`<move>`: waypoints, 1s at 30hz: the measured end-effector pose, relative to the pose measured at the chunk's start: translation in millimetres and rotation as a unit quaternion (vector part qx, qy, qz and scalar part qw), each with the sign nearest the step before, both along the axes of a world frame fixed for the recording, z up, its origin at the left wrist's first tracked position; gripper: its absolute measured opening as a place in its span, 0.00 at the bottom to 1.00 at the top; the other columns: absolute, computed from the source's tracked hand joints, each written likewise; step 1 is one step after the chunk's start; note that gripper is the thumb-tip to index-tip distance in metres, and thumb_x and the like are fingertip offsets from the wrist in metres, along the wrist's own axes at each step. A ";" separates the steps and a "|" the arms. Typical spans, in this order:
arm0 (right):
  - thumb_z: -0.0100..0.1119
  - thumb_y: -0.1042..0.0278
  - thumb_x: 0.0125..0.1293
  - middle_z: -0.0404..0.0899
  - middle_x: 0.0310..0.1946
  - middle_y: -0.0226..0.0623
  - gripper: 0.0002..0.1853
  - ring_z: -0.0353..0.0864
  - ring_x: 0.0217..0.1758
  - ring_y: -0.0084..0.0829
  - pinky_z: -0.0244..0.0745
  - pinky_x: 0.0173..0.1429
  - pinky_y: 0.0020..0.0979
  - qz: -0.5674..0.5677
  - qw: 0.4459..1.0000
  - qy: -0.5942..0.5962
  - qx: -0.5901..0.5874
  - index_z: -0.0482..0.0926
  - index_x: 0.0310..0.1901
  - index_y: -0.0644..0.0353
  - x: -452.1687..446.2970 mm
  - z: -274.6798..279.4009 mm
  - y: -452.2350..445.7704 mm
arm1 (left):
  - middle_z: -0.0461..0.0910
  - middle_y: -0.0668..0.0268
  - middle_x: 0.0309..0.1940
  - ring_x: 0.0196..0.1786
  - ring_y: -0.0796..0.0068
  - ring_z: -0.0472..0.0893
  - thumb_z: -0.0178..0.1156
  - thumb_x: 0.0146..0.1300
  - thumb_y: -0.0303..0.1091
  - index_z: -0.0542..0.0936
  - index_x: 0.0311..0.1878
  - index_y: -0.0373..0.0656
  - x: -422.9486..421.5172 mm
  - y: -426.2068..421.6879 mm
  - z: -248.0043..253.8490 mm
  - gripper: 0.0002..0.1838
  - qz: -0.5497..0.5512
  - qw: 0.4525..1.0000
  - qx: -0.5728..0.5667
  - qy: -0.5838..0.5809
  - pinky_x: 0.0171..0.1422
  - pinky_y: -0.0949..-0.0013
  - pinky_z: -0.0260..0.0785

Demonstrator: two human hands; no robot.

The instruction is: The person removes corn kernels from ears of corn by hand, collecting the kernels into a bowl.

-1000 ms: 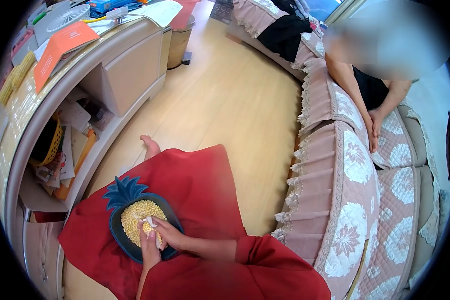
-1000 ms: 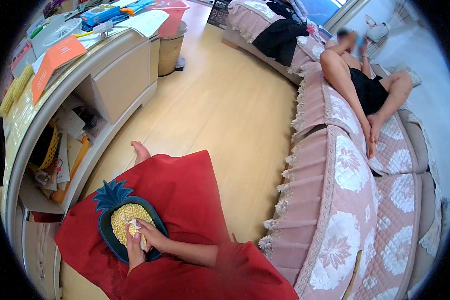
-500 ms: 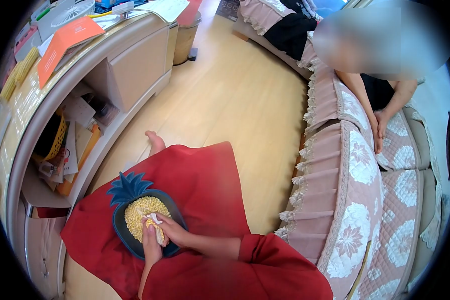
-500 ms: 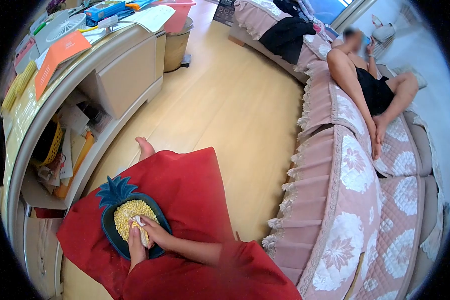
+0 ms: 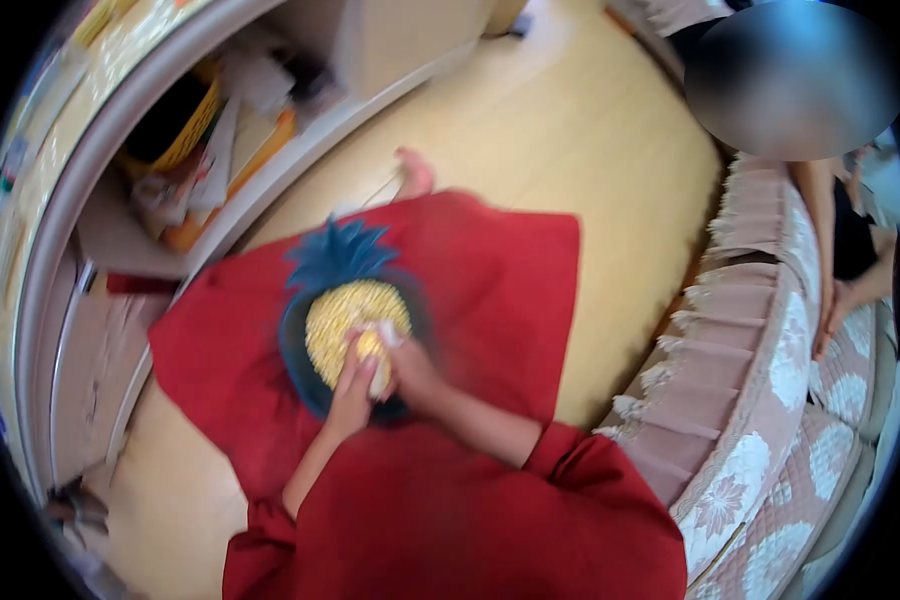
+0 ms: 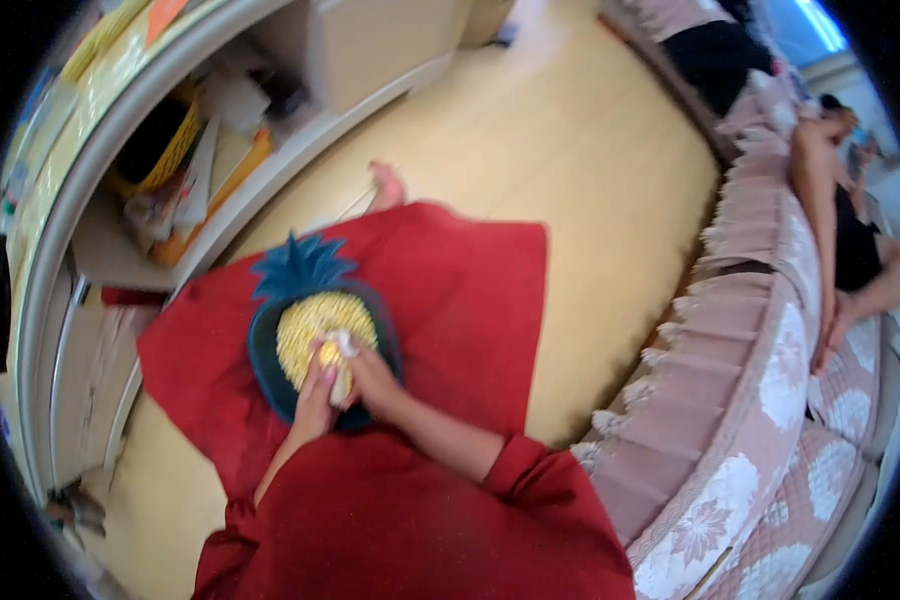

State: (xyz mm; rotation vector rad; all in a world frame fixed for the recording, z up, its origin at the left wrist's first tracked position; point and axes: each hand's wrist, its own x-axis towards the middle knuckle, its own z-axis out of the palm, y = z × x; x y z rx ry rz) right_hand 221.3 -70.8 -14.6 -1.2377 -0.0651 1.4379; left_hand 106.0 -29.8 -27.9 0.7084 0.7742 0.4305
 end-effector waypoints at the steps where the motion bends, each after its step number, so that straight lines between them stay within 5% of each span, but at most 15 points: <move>1: 0.46 0.49 0.76 0.81 0.33 0.37 0.22 0.82 0.26 0.30 0.73 0.23 0.27 -0.001 0.999 0.033 0.001 0.72 0.58 0.58 4.9 3.0 -1.4 | 0.74 0.63 0.51 0.38 0.77 0.73 0.44 0.76 0.36 0.48 0.79 0.49 -1.0 0.6 2.1 0.32 -0.005 1.000 -0.015 -0.017 0.39 0.74 0.67; 5: 0.51 0.64 0.72 0.75 0.57 0.46 0.24 0.76 0.60 0.38 0.70 0.64 0.36 0.058 0.996 -0.031 0.064 0.65 0.66 0.64 7.0 -3.8 -0.1 | 0.71 0.63 0.61 0.59 0.75 0.73 0.49 0.73 0.33 0.55 0.76 0.40 -7.0 1.7 -14.6 0.31 0.001 1.000 0.024 -0.002 0.60 0.73 0.67; 7: 0.38 0.56 0.79 0.75 0.58 0.42 0.23 0.74 0.62 0.35 0.68 0.67 0.36 -0.021 0.988 0.121 0.098 0.64 0.68 0.62 5.6 -3.9 4.9 | 0.71 0.63 0.61 0.60 0.76 0.72 0.52 0.71 0.30 0.58 0.74 0.40 -1.8 4.9 -0.3 0.30 0.004 0.999 0.033 0.020 0.62 0.73 0.66; 8: 0.32 0.53 0.81 0.75 0.59 0.40 0.25 0.73 0.63 0.34 0.67 0.69 0.37 -0.012 0.990 0.103 0.092 0.64 0.68 0.61 6.7 4.6 5.3 | 0.71 0.63 0.61 0.60 0.76 0.72 0.54 0.71 0.29 0.59 0.73 0.39 0.9 5.4 7.2 0.29 0.005 0.999 0.037 0.031 0.62 0.73 0.66; 13: 0.35 0.46 0.79 0.67 0.65 0.39 0.31 0.70 0.66 0.33 0.66 0.69 0.36 0.002 0.987 0.105 0.119 0.57 0.74 0.58 8.1 11.1 4.5 | 0.73 0.62 0.54 0.49 0.78 0.74 0.58 0.67 0.25 0.63 0.68 0.40 6.4 8.9 19.6 0.27 0.014 0.993 0.107 0.041 0.48 0.75 0.68; 15: 0.33 0.45 0.79 0.74 0.56 0.37 0.29 0.77 0.49 0.27 0.73 0.42 0.26 -0.003 0.990 0.097 0.107 0.57 0.74 0.52 6.7 9.1 5.1 | 0.76 0.61 0.45 0.33 0.78 0.74 0.59 0.66 0.24 0.62 0.67 0.41 10.5 10.0 29.1 0.27 0.023 0.992 0.121 0.022 0.32 0.76 0.64; 16: 0.33 0.44 0.79 0.74 0.57 0.38 0.30 0.78 0.49 0.27 0.75 0.38 0.25 -0.001 0.989 0.101 0.107 0.56 0.74 0.51 7.3 11.1 5.2 | 0.77 0.60 0.40 0.23 0.78 0.74 0.59 0.65 0.25 0.61 0.66 0.41 11.6 10.4 33.5 0.28 0.028 0.992 0.122 0.010 0.23 0.77 0.61; 21: 0.33 0.43 0.78 0.71 0.64 0.43 0.31 0.80 0.50 0.26 0.77 0.27 0.25 0.006 0.985 0.129 0.114 0.58 0.73 0.56 7.7 9.8 3.2 | 0.76 0.59 0.38 0.21 0.77 0.72 0.58 0.65 0.25 0.55 0.67 0.47 10.0 12.8 31.4 0.31 0.035 0.992 0.117 0.019 0.20 0.77 0.59; 27: 0.36 0.46 0.78 0.74 0.51 0.37 0.30 0.78 0.37 0.24 0.75 0.26 0.24 0.012 0.987 0.124 0.102 0.60 0.69 0.63 8.4 6.7 -0.1 | 0.74 0.58 0.33 0.19 0.77 0.68 0.52 0.68 0.29 0.56 0.68 0.50 7.0 13.7 26.1 0.27 0.046 0.997 0.049 -0.031 0.20 0.76 0.56; 30: 0.38 0.49 0.79 0.73 0.54 0.35 0.27 0.79 0.48 0.26 0.76 0.33 0.26 0.047 0.981 0.122 0.144 0.59 0.70 0.57 10.6 5.8 -0.5 | 0.74 0.61 0.32 0.18 0.78 0.67 0.48 0.73 0.34 0.56 0.70 0.50 5.7 12.8 24.6 0.24 0.042 0.998 0.042 -0.009 0.21 0.76 0.56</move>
